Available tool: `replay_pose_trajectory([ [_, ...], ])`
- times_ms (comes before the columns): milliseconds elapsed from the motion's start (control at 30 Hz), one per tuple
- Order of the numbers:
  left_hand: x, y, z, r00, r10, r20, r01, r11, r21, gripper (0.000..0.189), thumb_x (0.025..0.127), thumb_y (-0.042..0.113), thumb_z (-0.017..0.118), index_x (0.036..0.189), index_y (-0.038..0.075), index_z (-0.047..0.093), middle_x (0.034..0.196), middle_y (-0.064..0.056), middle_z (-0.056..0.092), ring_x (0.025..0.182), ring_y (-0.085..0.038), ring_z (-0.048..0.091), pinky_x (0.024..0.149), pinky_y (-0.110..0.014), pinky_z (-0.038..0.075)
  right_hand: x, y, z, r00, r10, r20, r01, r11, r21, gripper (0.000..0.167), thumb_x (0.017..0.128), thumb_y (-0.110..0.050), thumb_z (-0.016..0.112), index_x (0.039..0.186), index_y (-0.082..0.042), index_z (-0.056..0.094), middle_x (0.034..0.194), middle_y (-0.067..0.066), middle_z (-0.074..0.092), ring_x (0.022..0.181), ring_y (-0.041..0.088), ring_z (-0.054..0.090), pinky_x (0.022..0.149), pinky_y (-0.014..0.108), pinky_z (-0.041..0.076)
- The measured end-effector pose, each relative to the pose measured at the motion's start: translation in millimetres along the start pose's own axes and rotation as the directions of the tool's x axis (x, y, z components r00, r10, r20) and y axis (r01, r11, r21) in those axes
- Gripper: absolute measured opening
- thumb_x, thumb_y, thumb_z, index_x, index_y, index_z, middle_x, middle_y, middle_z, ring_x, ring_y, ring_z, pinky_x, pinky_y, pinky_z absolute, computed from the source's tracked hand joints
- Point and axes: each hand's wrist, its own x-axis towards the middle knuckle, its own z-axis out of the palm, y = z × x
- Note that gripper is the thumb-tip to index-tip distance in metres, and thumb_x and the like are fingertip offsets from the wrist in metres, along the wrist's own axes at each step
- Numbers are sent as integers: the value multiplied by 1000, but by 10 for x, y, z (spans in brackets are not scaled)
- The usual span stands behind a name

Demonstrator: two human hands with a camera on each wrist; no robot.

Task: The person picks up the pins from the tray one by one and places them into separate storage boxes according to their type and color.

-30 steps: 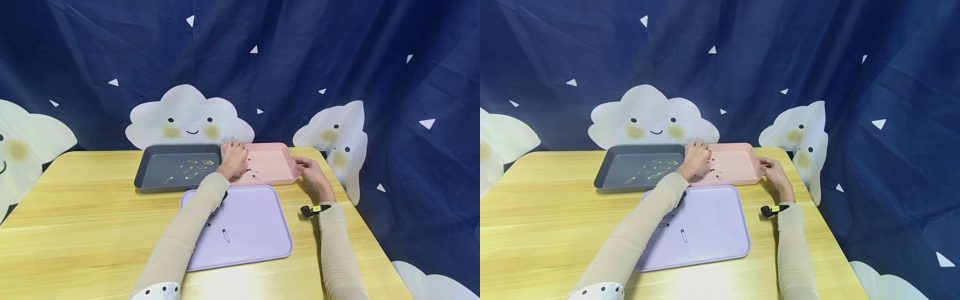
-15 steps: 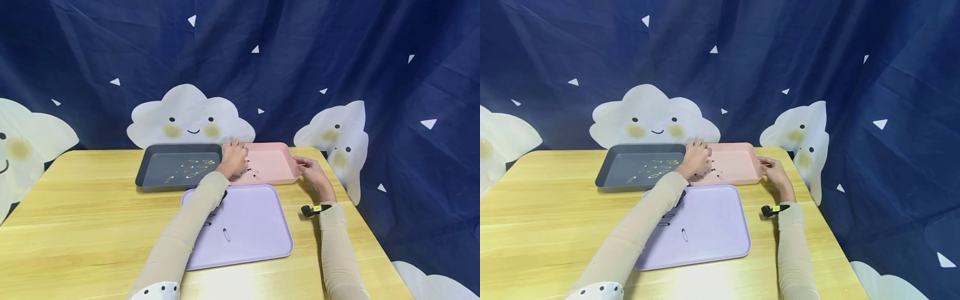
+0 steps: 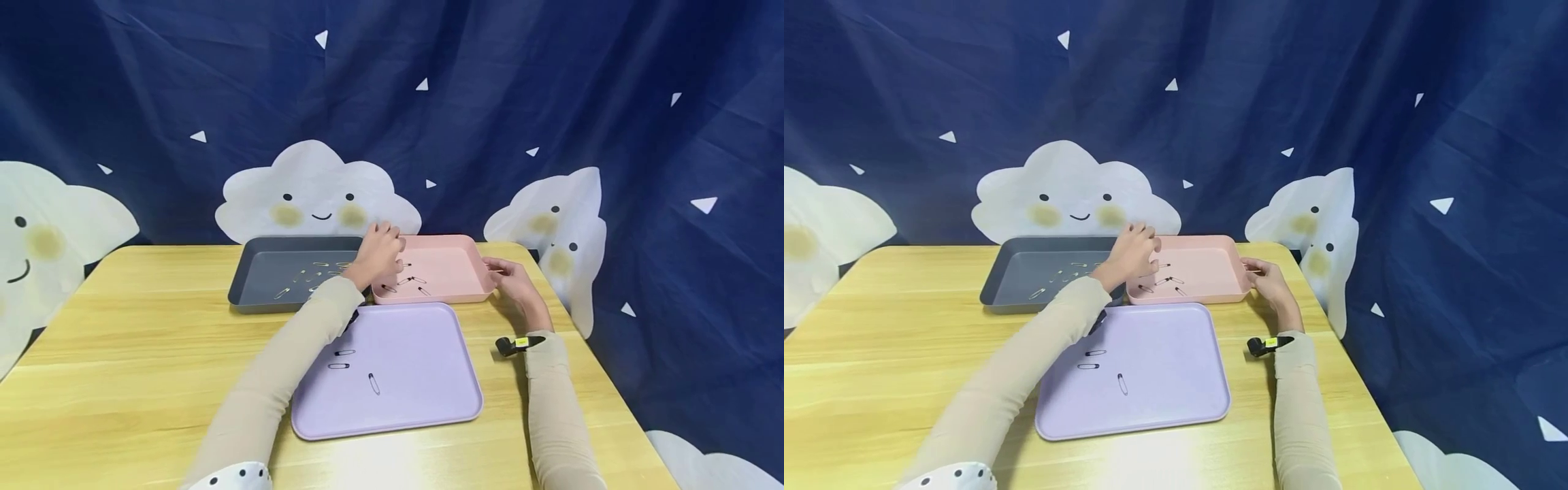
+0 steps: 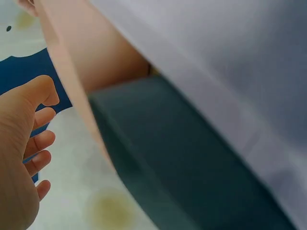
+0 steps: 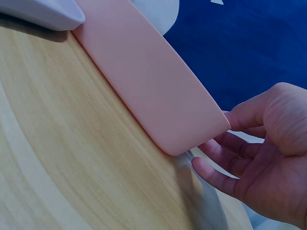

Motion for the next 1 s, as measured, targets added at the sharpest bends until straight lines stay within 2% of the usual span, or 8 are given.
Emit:
replay_pose_trajectory([
  [200, -138, -78, -165, 997, 66, -45, -65, 998, 22, 22, 88, 34, 69, 104, 19, 74, 109, -3, 64, 103, -26, 51, 97, -45, 42, -137, -183, 7, 1000, -7, 17, 8, 1000, -7, 47, 100, 3, 49, 146, 12, 45, 141, 39, 49, 106, 18, 58, 81, 16, 50],
  [300, -224, -116, -249, 991, 102, -81, -100, 995, 28, 20, 87, 32, 71, 100, 17, 74, 104, -3, 63, 100, -25, 51, 95, -44, 42, -121, -131, 4, 1000, -15, 9, 15, 999, -32, 46, 101, 1, 49, 146, 9, 47, 141, 37, 51, 104, 13, 58, 81, 15, 49],
  [433, -351, -159, -365, 978, 158, -135, -155, 987, 37, 19, 84, 31, 73, 96, 16, 73, 99, -3, 63, 98, -26, 52, 92, -44, 42, -3, 56, -18, 1000, -11, -8, 10, 999, -53, 46, 102, -3, 50, 148, 3, 49, 141, 32, 53, 102, 7, 56, 79, 12, 47],
  [600, -515, -206, -463, 951, 244, -188, -244, 969, 19, 16, 81, 29, 75, 91, 16, 73, 96, -3, 63, 95, -25, 52, 90, -43, 41, 7, 48, -7, 1000, -2, -17, 1, 999, -54, 46, 102, -3, 51, 148, 3, 49, 141, 31, 53, 98, 4, 54, 78, 12, 46],
  [733, -655, -259, -495, 921, 311, -234, -317, 948, 12, 14, 77, 25, 77, 88, 16, 73, 93, -2, 61, 92, -25, 51, 88, -42, 40, 16, 29, -9, 1000, 11, -9, -11, 999, -40, 46, 103, -2, 50, 148, 5, 48, 142, 33, 51, 97, 4, 54, 76, 13, 46],
  [867, -804, -326, -486, 888, 367, -277, -378, 926, 14, 13, 74, 21, 76, 85, 16, 74, 87, -1, 60, 89, -24, 52, 86, -42, 42, 26, 21, -10, 1000, 14, -4, -14, 999, -32, 46, 102, 0, 49, 147, 8, 47, 142, 36, 50, 97, 6, 54, 75, 14, 47],
  [1000, -952, -387, -435, 864, 407, -296, -433, 901, -26, 10, 74, 22, 75, 83, 18, 73, 85, 1, 59, 88, -23, 52, 87, -42, 43, 17, 10, 8, 1000, 9, -14, -10, 999, -46, 45, 102, -1, 50, 147, 6, 48, 141, 34, 51, 95, 3, 53, 75, 13, 46],
])
